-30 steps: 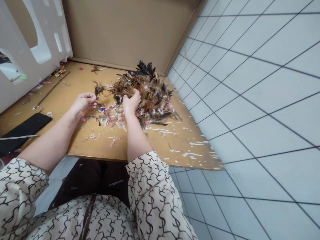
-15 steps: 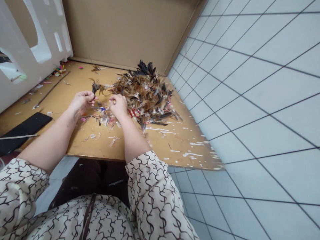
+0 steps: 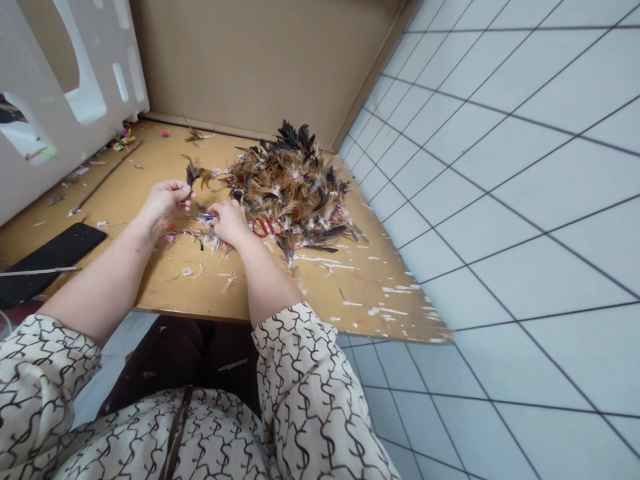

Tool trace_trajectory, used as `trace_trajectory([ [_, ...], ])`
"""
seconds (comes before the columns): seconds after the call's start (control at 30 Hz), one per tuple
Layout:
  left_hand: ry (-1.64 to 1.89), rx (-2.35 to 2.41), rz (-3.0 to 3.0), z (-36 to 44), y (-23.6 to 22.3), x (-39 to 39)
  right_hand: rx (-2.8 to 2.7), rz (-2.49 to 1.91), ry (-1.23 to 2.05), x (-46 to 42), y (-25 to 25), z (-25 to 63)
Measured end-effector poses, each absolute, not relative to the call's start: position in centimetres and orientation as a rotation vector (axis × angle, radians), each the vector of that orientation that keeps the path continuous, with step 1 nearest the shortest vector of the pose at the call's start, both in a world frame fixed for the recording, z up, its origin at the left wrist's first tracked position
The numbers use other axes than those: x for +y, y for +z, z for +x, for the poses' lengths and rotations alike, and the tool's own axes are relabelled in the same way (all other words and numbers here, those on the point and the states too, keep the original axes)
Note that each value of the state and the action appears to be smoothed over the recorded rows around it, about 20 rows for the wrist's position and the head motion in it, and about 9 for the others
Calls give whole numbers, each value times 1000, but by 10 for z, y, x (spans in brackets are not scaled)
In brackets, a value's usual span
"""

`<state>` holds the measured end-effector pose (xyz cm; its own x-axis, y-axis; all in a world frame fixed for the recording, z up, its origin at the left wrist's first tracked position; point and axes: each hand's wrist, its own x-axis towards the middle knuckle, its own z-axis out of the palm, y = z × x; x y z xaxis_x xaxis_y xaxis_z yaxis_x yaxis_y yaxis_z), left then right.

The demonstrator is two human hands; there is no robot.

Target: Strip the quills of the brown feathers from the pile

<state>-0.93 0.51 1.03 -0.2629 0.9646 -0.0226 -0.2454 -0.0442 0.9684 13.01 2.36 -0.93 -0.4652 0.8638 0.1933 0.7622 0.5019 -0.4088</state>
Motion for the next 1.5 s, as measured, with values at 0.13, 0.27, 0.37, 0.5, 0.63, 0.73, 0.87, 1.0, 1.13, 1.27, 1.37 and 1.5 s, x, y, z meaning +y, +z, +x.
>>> trace_trajectory([
  [0.13, 1508, 1208, 901, -11, 8, 7, -2285, -1432, 424, 27, -10, 130],
  [0.27, 1508, 1210, 907, -11, 8, 7, -2002, -1405, 611, 36, -13, 133],
  [0.37, 1516, 1212, 895, -10, 10, 6, -1914, -1360, 673, 40, -14, 136],
  [0.5, 1518, 1216, 887, -9, 10, 5, -2116, -1380, 570, 35, -11, 135],
  [0.63, 1509, 1212, 905, -9, 8, 6, -2342, -1460, 407, 27, -9, 131],
  [0.73, 1504, 1210, 913, -8, 8, 7, -2340, -1503, 427, 25, -9, 130],
  [0.87, 1506, 1214, 896, -8, 8, 6, -2128, -1477, 527, 30, -10, 131],
  [1.0, 1498, 1224, 908, -10, 8, 7, -1973, -1450, 550, 36, -14, 134],
  [1.13, 1500, 1218, 916, -11, 7, 7, -1930, -1405, 500, 38, -15, 137],
  [1.27, 1501, 1215, 909, -10, 8, 6, -2055, -1322, 638, 31, -6, 136],
  [1.37, 1504, 1209, 902, -10, 8, 6, -2220, -1295, 753, 22, 2, 135],
  [1.5, 1501, 1205, 914, -11, 7, 7, -2400, -1346, 749, 15, 5, 134],
])
